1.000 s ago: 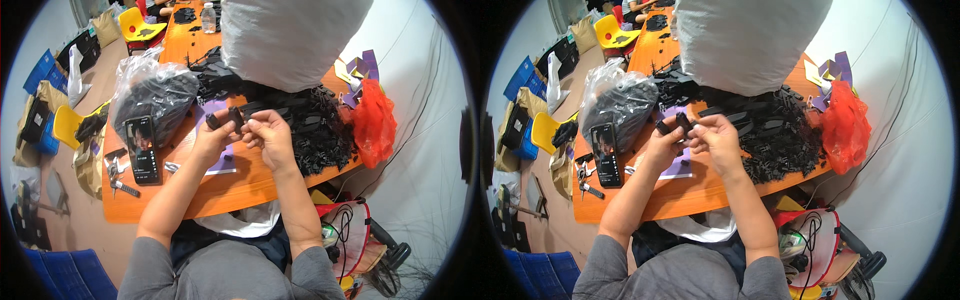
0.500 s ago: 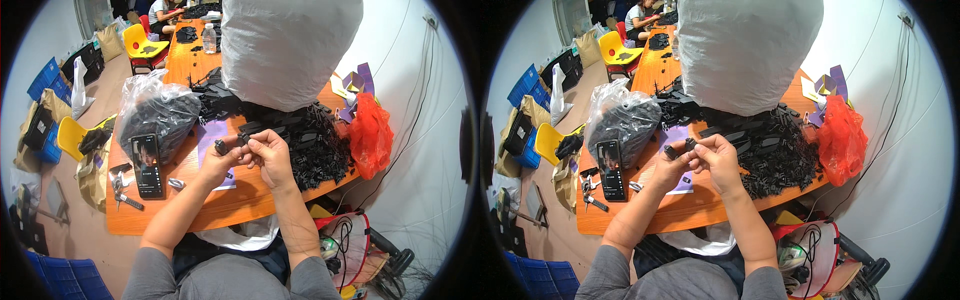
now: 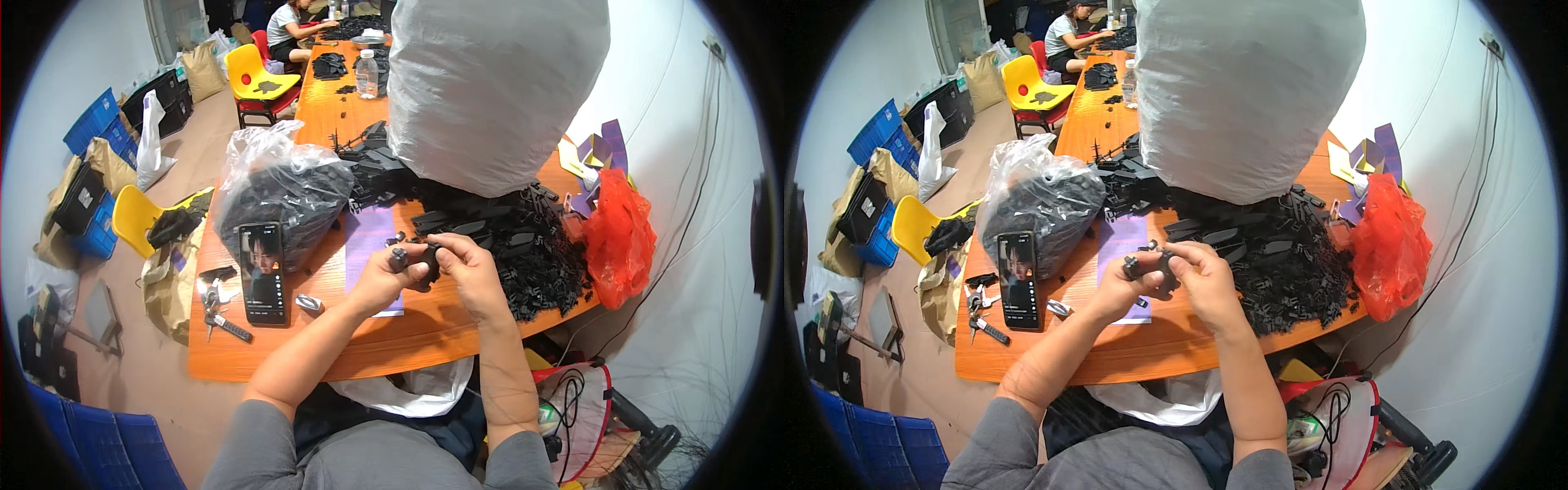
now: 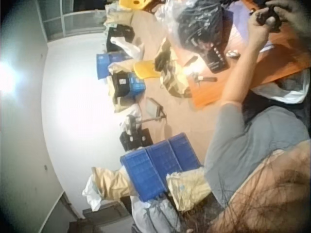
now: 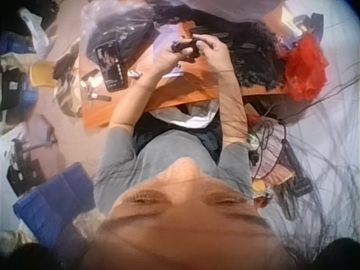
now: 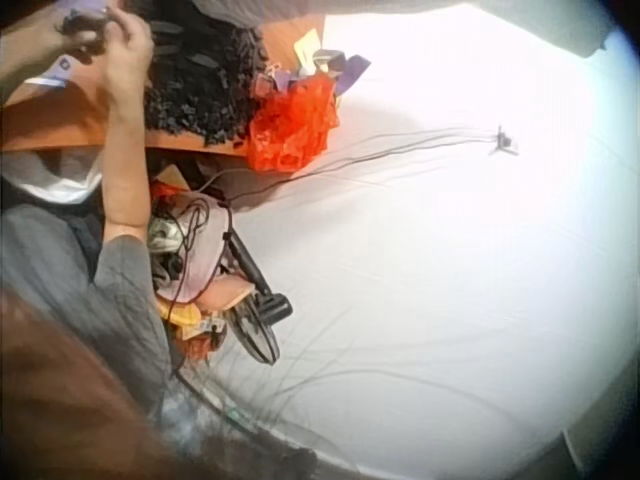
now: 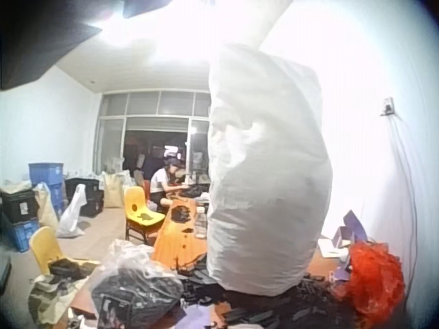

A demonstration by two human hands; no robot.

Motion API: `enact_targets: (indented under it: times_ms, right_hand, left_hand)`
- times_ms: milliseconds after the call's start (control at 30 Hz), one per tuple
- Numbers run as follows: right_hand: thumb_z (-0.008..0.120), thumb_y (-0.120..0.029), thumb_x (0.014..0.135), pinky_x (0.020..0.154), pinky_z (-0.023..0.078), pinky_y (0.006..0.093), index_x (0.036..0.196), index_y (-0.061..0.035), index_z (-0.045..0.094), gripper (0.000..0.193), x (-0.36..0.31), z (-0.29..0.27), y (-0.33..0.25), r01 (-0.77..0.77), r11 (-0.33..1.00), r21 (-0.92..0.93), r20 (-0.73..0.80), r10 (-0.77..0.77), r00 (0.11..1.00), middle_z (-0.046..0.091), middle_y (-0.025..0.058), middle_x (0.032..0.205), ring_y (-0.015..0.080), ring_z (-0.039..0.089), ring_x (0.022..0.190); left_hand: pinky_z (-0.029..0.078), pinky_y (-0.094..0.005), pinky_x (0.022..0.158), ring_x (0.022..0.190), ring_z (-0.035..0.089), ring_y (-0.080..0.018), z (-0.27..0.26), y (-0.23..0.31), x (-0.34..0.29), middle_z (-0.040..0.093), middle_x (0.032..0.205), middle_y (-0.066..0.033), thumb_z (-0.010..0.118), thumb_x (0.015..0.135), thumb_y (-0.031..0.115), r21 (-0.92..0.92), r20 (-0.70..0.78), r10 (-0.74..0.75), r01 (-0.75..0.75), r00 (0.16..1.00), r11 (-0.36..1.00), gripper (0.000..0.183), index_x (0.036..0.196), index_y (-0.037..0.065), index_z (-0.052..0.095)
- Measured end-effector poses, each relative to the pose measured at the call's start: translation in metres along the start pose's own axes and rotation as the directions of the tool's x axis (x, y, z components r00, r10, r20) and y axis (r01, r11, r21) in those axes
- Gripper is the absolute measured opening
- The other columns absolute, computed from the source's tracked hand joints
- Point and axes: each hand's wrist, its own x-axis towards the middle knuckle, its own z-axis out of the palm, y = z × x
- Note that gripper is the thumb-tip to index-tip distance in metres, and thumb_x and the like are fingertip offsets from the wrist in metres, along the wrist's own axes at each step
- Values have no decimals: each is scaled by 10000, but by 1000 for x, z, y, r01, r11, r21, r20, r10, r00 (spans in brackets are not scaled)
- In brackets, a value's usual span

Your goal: The person assembles small black plastic components by hand at a workstation.

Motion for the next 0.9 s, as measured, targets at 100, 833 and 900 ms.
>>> enact_targets:
  times_ms: [100,833,900]
  right_hand:
    - [509,-72,908,748,459,231,1123,6,570,237,-3,7,-2,-67,988,139,18,65,998,604,32,938,95,556,822]
    - [508,-175,931,716,475,227,1116,2,564,263,-12,-7,11,-206,921,332,71,193,979,616,55,987,98,579,837]
    - [474,-245,951,708,479,231,1153,-8,544,319,-14,-7,7,-223,854,471,89,205,975,611,57,996,111,585,849]
  left_hand:
    - [522,-249,666,740,596,-102,10,-6,-3,615,869,-42,627,848,79,101,-27,56,-53,998,993,327,1158,13,549]
    - [523,-279,682,813,619,-149,23,-2,-5,628,921,-57,628,837,115,30,25,-110,110,994,994,309,1123,45,534]
    - [542,-314,729,864,632,-192,27,17,-7,618,987,-75,582,854,123,-223,110,-236,256,965,941,294,1134,51,523]
